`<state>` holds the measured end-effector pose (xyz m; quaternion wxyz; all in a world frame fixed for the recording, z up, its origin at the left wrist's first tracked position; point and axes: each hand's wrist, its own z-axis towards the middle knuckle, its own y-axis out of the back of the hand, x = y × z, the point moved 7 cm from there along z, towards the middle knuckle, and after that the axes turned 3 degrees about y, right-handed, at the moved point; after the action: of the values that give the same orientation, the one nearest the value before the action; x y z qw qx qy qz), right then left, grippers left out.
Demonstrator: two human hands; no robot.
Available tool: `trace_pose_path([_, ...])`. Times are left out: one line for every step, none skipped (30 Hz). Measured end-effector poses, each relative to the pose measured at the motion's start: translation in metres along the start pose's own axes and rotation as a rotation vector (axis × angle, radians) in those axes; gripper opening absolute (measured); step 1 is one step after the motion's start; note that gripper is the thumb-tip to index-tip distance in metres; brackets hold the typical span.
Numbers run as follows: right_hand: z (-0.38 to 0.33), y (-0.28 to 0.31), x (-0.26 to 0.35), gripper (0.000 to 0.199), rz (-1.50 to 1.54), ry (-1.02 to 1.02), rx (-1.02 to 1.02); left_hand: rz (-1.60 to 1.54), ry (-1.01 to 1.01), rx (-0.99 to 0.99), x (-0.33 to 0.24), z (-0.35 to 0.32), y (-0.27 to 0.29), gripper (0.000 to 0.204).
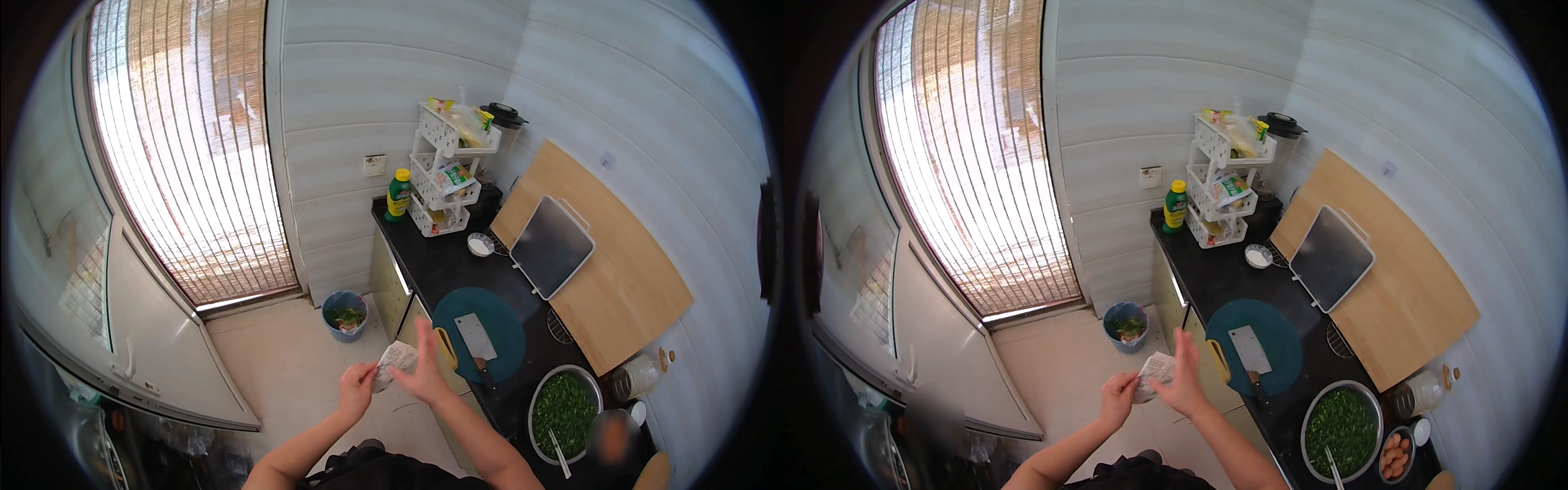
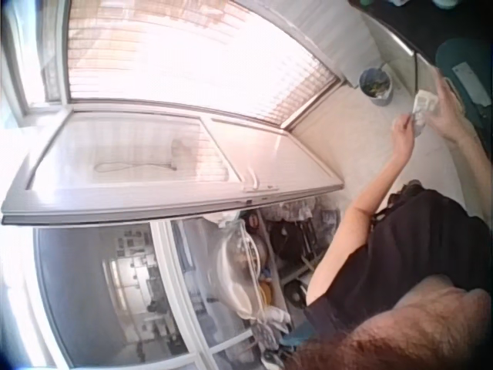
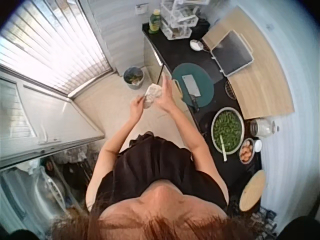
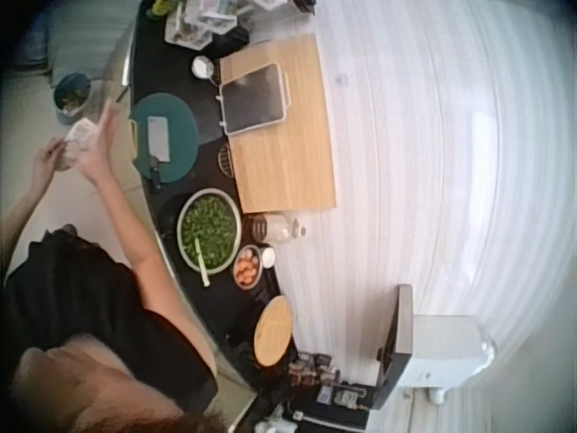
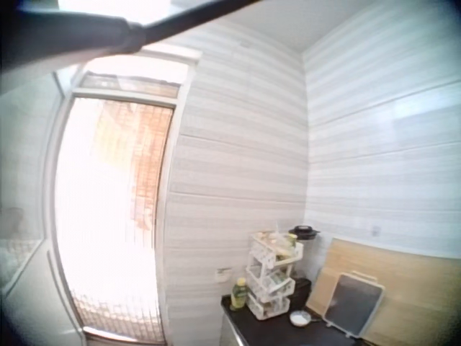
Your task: The person mixes chopped green vegetables in a large metal bowl using chopsticks. They briefly retrieve a small packet of seasoning from a shelf and add its contents to the bowl before continuing to mix the ingredients thoroughly.
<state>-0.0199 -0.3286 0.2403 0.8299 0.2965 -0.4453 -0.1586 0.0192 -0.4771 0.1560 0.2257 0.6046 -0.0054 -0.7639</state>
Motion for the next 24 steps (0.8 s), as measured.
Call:
trace_pose_path([-0.004,0.009,-0.014,0.095,0.093,-0.061,-0.123,-0.029,-0.017,0.008,-0.005,0.002,-0.001,0.013])
trace_pose_path([-0.011,0.019,-0.03,0.096,0.184,-0.124,-0.248,-0.059,-0.032,0.02,-0.01,0.003,-0.003,0.013])
trace_pose_path([-0.021,0.025,-0.045,0.09,0.167,-0.161,-0.312,-0.089,-0.047,0.034,-0.016,0.004,-0.006,0.013])
trace_pose_path([-0.034,0.019,-0.069,0.085,0.416,-0.27,-0.271,-0.158,-0.028,0.07,-0.021,0.004,-0.013,0.013])
trace_pose_path([-0.05,0.011,-0.09,0.081,0.666,-0.37,-0.23,-0.227,-0.01,0.107,-0.027,0.004,-0.02,0.014])
trace_pose_path([-0.069,0.004,-0.104,0.076,0.918,-0.463,-0.19,-0.297,0.01,0.147,-0.034,0.004,-0.029,0.014])
trace_pose_path([-0.086,0.005,-0.108,0.069,0.953,-0.497,-0.14,-0.408,0.089,0.201,-0.038,0.004,-0.04,0.015])
trace_pose_path([-0.102,0.005,-0.111,0.063,0.992,-0.53,-0.088,-0.513,0.172,0.254,-0.044,0.003,-0.052,0.016])
trace_pose_path([-0.116,0.008,-0.114,0.056,1.03,-0.562,-0.038,-0.617,0.258,0.311,-0.048,0.001,-0.066,0.017])
trace_pose_path([-0.125,0.023,-0.116,0.05,0.998,-0.525,-0.163,-0.682,0.294,0.352,-0.053,-0.002,-0.08,0.018])
trace_pose_path([-0.133,0.037,-0.115,0.044,0.963,-0.484,-0.289,-0.743,0.329,0.394,-0.06,-0.005,-0.093,0.02])
trace_pose_path([-0.144,0.052,-0.113,0.038,0.923,-0.443,-0.414,-0.804,0.367,0.439,-0.066,-0.011,-0.108,0.022])
trace_pose_path([-0.153,0.068,-0.107,0.033,0.83,-0.439,-0.511,-0.812,0.354,0.482,-0.074,-0.016,-0.121,0.025])
trace_pose_path([-0.161,0.088,-0.095,0.029,0.733,-0.435,-0.604,-0.823,0.34,0.523,-0.081,-0.024,-0.136,0.028])
trace_pose_path([-0.172,0.107,-0.084,0.025,0.634,-0.432,-0.693,-0.834,0.327,0.563,-0.089,-0.032,-0.15,0.032])
trace_pose_path([-0.185,0.125,-0.076,0.023,0.475,-0.472,-0.71,-0.845,0.302,0.61,-0.099,-0.042,-0.166,0.034])
trace_pose_path([-0.199,0.141,-0.07,0.02,0.319,-0.516,-0.721,-0.853,0.28,0.654,-0.109,-0.053,-0.181,0.037])
trace_pose_path([-0.211,0.156,-0.063,0.019,0.164,-0.561,-0.728,-0.862,0.258,0.696,-0.119,-0.064,-0.194,0.04])
trace_pose_path([-0.219,0.174,-0.052,0.017,0.034,-0.5,-0.791,-0.849,0.246,0.777,-0.126,-0.074,-0.209,0.044])
trace_pose_path([-0.231,0.186,-0.052,0.019,-0.008,-0.495,-0.822,-0.809,0.237,0.802,-0.135,-0.084,-0.22,0.044])
trace_pose_path([-0.245,0.198,-0.054,0.021,-0.05,-0.491,-0.852,-0.77,0.226,0.824,-0.145,-0.095,-0.228,0.044])
trace_pose_path([-0.256,0.208,-0.054,0.024,-0.084,-0.483,-0.875,-0.727,0.215,0.837,-0.153,-0.104,-0.236,0.044])
trace_pose_path([-0.266,0.217,-0.056,0.029,-0.069,-0.523,-0.874,-0.726,0.191,0.849,-0.154,-0.113,-0.247,0.043])
trace_pose_path([-0.274,0.227,-0.055,0.029,-0.066,-0.536,-0.88,-0.757,0.195,0.88,-0.158,-0.12,-0.258,0.043])
